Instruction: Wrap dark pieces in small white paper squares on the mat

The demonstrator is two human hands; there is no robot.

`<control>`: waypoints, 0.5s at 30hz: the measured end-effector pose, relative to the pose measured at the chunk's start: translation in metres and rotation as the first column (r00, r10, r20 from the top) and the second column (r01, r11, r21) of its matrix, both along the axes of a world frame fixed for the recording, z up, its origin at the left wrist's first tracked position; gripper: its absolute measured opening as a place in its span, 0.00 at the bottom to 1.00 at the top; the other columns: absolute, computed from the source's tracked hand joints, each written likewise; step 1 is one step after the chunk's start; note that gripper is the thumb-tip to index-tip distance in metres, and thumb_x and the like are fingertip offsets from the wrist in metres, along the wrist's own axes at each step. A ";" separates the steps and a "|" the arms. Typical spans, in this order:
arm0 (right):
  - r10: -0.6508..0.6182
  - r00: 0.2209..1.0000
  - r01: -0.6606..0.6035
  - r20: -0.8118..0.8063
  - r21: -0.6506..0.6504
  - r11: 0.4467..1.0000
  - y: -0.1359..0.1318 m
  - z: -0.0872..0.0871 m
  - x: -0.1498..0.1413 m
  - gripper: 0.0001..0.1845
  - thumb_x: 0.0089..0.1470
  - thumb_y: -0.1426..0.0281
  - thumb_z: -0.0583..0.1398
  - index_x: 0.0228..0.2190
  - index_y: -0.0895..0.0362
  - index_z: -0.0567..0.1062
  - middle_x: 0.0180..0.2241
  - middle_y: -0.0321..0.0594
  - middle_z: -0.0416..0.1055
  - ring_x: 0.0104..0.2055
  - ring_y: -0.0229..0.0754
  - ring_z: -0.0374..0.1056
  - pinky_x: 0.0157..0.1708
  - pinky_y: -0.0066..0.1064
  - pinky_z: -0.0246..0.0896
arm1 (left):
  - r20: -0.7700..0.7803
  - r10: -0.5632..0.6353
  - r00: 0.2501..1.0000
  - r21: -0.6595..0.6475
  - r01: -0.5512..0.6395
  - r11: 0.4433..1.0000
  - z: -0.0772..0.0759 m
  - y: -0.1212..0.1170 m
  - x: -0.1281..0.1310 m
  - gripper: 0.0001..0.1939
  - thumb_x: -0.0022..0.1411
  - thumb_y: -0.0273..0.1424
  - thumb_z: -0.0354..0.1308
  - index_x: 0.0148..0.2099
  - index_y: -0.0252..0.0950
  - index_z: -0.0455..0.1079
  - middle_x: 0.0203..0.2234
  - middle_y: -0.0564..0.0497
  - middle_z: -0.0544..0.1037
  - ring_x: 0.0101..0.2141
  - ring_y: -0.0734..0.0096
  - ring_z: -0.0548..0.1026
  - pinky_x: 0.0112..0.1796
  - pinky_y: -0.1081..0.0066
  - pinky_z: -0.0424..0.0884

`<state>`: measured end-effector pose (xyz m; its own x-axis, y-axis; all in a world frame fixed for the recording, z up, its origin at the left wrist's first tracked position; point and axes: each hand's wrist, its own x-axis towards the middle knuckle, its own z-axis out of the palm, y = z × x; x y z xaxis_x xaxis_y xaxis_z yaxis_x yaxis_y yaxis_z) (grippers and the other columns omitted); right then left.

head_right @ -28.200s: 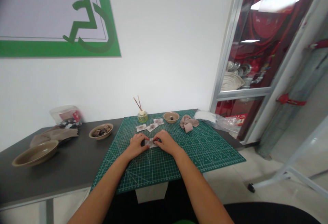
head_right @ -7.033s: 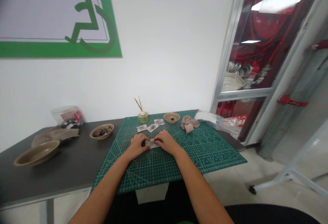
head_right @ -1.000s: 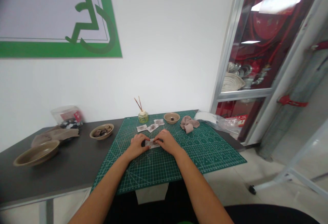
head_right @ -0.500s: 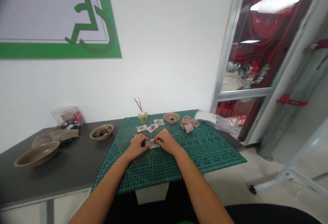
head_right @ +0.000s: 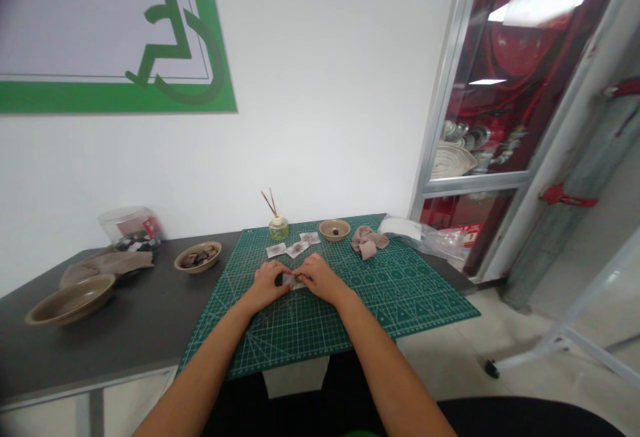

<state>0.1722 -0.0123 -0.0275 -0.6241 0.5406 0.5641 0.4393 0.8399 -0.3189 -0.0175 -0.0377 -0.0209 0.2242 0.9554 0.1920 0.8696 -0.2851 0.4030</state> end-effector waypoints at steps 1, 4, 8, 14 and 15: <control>0.004 1.000 -0.004 0.001 0.005 1.000 0.000 0.000 0.000 0.12 0.54 0.78 0.57 0.37 0.56 0.77 0.29 0.40 0.71 0.37 0.42 0.62 0.43 0.37 0.56 | 0.001 -0.002 1.000 0.002 0.002 1.000 0.000 0.000 0.000 0.13 0.53 0.36 0.57 0.42 0.41 0.70 0.43 0.51 0.71 0.47 0.60 0.63 0.45 0.61 0.57; -0.008 1.000 0.008 -0.020 0.000 1.000 0.000 0.000 0.003 0.11 0.53 0.79 0.57 0.36 0.57 0.77 0.30 0.40 0.71 0.37 0.42 0.63 0.43 0.37 0.57 | 0.004 -0.011 1.000 0.010 0.011 1.000 0.000 -0.001 0.000 0.13 0.53 0.35 0.57 0.42 0.41 0.70 0.43 0.51 0.71 0.47 0.60 0.63 0.45 0.61 0.57; -0.022 0.999 0.022 -0.027 -0.015 1.000 -0.001 0.001 0.004 0.10 0.52 0.80 0.58 0.34 0.57 0.76 0.30 0.40 0.72 0.38 0.42 0.63 0.44 0.37 0.57 | 0.005 -0.012 1.000 0.013 0.012 1.000 0.001 -0.001 0.000 0.13 0.53 0.34 0.57 0.42 0.41 0.70 0.43 0.51 0.71 0.47 0.60 0.64 0.45 0.61 0.57; -0.010 1.000 0.010 -0.015 -0.016 1.000 -0.002 0.002 0.002 0.10 0.50 0.80 0.59 0.35 0.57 0.76 0.32 0.40 0.73 0.39 0.42 0.63 0.44 0.36 0.57 | -0.003 -0.009 1.000 0.005 0.009 1.000 0.000 -0.001 0.000 0.13 0.54 0.35 0.57 0.43 0.41 0.70 0.43 0.51 0.71 0.47 0.60 0.63 0.45 0.61 0.57; -0.017 1.000 0.016 -0.022 -0.023 1.000 -0.002 0.002 0.003 0.10 0.50 0.80 0.59 0.34 0.57 0.76 0.32 0.40 0.73 0.39 0.41 0.63 0.44 0.36 0.57 | -0.007 -0.011 1.000 0.003 0.011 1.000 0.000 -0.001 0.000 0.13 0.54 0.35 0.57 0.43 0.41 0.70 0.43 0.51 0.70 0.47 0.60 0.63 0.45 0.61 0.57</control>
